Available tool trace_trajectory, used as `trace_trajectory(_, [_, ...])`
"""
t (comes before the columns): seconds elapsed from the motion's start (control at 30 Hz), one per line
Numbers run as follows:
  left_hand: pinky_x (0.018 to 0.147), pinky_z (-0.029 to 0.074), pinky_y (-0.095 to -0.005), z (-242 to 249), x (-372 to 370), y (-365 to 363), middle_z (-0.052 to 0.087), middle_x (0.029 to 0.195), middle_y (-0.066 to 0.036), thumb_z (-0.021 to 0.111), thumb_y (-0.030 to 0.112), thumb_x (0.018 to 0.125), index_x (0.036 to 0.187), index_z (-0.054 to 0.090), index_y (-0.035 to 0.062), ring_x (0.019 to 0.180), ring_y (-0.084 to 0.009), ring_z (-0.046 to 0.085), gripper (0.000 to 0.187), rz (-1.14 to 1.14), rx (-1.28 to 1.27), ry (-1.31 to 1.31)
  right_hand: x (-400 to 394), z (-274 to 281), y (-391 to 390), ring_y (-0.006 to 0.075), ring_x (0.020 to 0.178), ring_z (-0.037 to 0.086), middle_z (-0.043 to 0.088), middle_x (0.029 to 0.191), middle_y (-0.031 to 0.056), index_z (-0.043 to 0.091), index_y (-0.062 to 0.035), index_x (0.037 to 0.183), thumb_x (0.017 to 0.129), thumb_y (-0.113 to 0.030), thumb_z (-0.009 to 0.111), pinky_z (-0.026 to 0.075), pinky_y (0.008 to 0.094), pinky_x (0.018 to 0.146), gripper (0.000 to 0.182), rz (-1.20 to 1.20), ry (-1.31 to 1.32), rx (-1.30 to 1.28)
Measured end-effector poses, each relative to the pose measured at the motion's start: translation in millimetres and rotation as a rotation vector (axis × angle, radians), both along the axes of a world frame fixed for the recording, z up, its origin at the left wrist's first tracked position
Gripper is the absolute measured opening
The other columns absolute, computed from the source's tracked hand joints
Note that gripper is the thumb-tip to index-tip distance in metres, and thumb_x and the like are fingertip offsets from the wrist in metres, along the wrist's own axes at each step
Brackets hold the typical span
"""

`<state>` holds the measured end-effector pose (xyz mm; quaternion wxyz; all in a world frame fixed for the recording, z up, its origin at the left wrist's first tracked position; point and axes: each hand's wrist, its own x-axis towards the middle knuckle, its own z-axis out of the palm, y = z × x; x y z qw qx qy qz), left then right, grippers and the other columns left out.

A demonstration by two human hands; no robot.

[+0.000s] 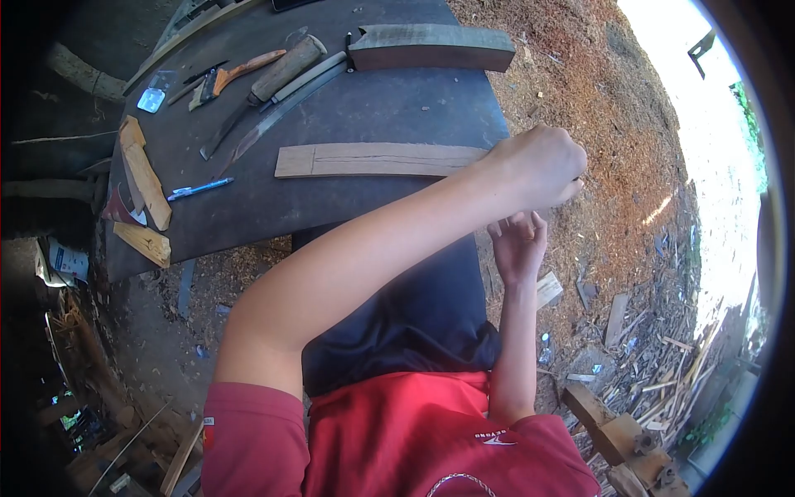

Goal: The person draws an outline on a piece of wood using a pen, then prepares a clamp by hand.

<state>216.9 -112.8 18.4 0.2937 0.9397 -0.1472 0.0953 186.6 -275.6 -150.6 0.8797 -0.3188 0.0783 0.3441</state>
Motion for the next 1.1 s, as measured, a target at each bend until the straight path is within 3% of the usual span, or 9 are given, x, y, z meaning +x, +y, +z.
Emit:
trace_trajectory(0.07, [0.073, 0.06, -0.0452, -1, 0, 0, 0.069, 0.068, -0.018, 0.067, 0.023, 0.091, 0.075, 0.073, 0.0003, 0.068, -0.0337, 0.072, 0.028, -0.009, 0.0, 0.003, -6, -6, 1, 0.0182, 0.11, 0.057, 0.068, 0.111, 0.0035, 0.068, -0.0118, 0.083, 0.104, -0.045, 0.045, 0.037, 0.0358, 0.094, 0.046, 0.022, 0.033, -0.098])
trace_trajectory(0.23, [0.075, 0.064, -0.0432, 9, -2, 2, 0.072, 0.076, -0.021, 0.071, 0.024, 0.089, 0.083, 0.074, -0.0027, 0.079, -0.0347, 0.076, 0.028, -0.046, 0.035, 0.043, -12, 5, 25, 0.018, 0.11, 0.059, 0.068, 0.119, 0.0053, 0.055, -0.0133, 0.137, 0.109, -0.046, 0.036, 0.036, 0.037, 0.093, 0.046, 0.173, -0.153, -0.393])
trace_trajectory(0.33, [0.075, 0.064, -0.0432, 7, -2, 1, 0.072, 0.077, -0.02, 0.071, 0.028, 0.091, 0.083, 0.074, -0.0028, 0.079, -0.0342, 0.076, 0.032, -0.047, 0.028, 0.007, -6, -4, 35, 0.0191, 0.119, 0.056, 0.065, 0.128, 0.0064, 0.055, -0.0123, 0.141, 0.11, -0.046, 0.035, 0.036, 0.039, 0.094, 0.05, 0.184, -0.172, -0.454])
trace_trajectory(0.43, [0.075, 0.064, -0.0432, 5, 1, 0, 0.073, 0.079, -0.019, 0.07, 0.031, 0.092, 0.084, 0.074, -0.0022, 0.079, -0.0341, 0.075, 0.035, -0.062, 0.071, 0.018, -2, 0, 43, 0.0207, 0.129, 0.05, 0.059, 0.14, 0.0071, 0.051, -0.0123, 0.146, 0.11, -0.047, 0.035, 0.035, 0.0422, 0.099, 0.053, 0.162, -0.14, -0.401])
trace_trajectory(0.53, [0.075, 0.064, -0.0436, 3, 1, 1, 0.073, 0.081, -0.019, 0.071, 0.031, 0.092, 0.085, 0.075, -0.0011, 0.08, -0.0344, 0.075, 0.033, -0.068, 0.0, 0.024, 4, -5, 41, 0.0225, 0.134, 0.045, 0.052, 0.148, 0.0072, 0.047, -0.0123, 0.148, 0.109, -0.048, 0.036, 0.034, 0.0454, 0.104, 0.055, 0.197, 0.025, 0.001])
trace_trajectory(0.73, [0.079, 0.059, -0.0453, 4, -2, 1, 0.072, 0.073, -0.017, 0.07, 0.03, 0.09, 0.085, 0.077, 0.0038, 0.073, -0.0331, 0.073, 0.028, -0.046, -0.035, 0.014, 18, -24, 39, 0.0245, 0.132, 0.049, 0.056, 0.142, 0.0097, 0.049, -0.0101, 0.146, 0.108, -0.042, 0.04, 0.037, 0.0462, 0.106, 0.05, 0.139, 0.117, -0.004])
trace_trajectory(0.83, [0.076, 0.063, -0.0448, 7, -2, 1, 0.073, 0.082, -0.019, 0.071, 0.03, 0.09, 0.085, 0.075, 0.0006, 0.083, -0.0345, 0.075, 0.03, -0.067, 0.033, 0.063, 29, -21, 29, 0.0323, 0.142, 0.044, 0.045, 0.155, 0.0177, 0.037, 0.0038, 0.152, 0.11, -0.028, 0.039, 0.035, 0.049, 0.121, 0.052, 0.011, 0.125, 0.187])
trace_trajectory(0.93, [0.075, 0.064, -0.0442, 8, -2, 0, 0.073, 0.083, -0.02, 0.07, 0.029, 0.091, 0.084, 0.075, -0.0006, 0.081, -0.0343, 0.075, 0.031, -0.051, 0.058, 0.099, 32, -12, 18, 0.0354, 0.144, 0.041, 0.044, 0.156, 0.0194, 0.035, 0.0032, 0.153, 0.109, -0.033, 0.04, 0.032, 0.0538, 0.122, 0.057, -0.047, 0.166, 0.229])
trace_trajectory(1.1, [0.07, 0.06, -0.0445, 3, -2, 0, 0.067, 0.065, -0.017, 0.07, 0.027, 0.09, 0.072, 0.069, 0.0013, 0.065, -0.0333, 0.071, 0.032, -0.031, -0.009, 0.022, 19, -18, -9, 0.0256, 0.123, 0.053, 0.06, 0.131, 0.0098, 0.065, -0.0071, 0.106, 0.106, -0.043, 0.042, 0.035, 0.0435, 0.108, 0.042, -0.023, 0.128, 0.121])
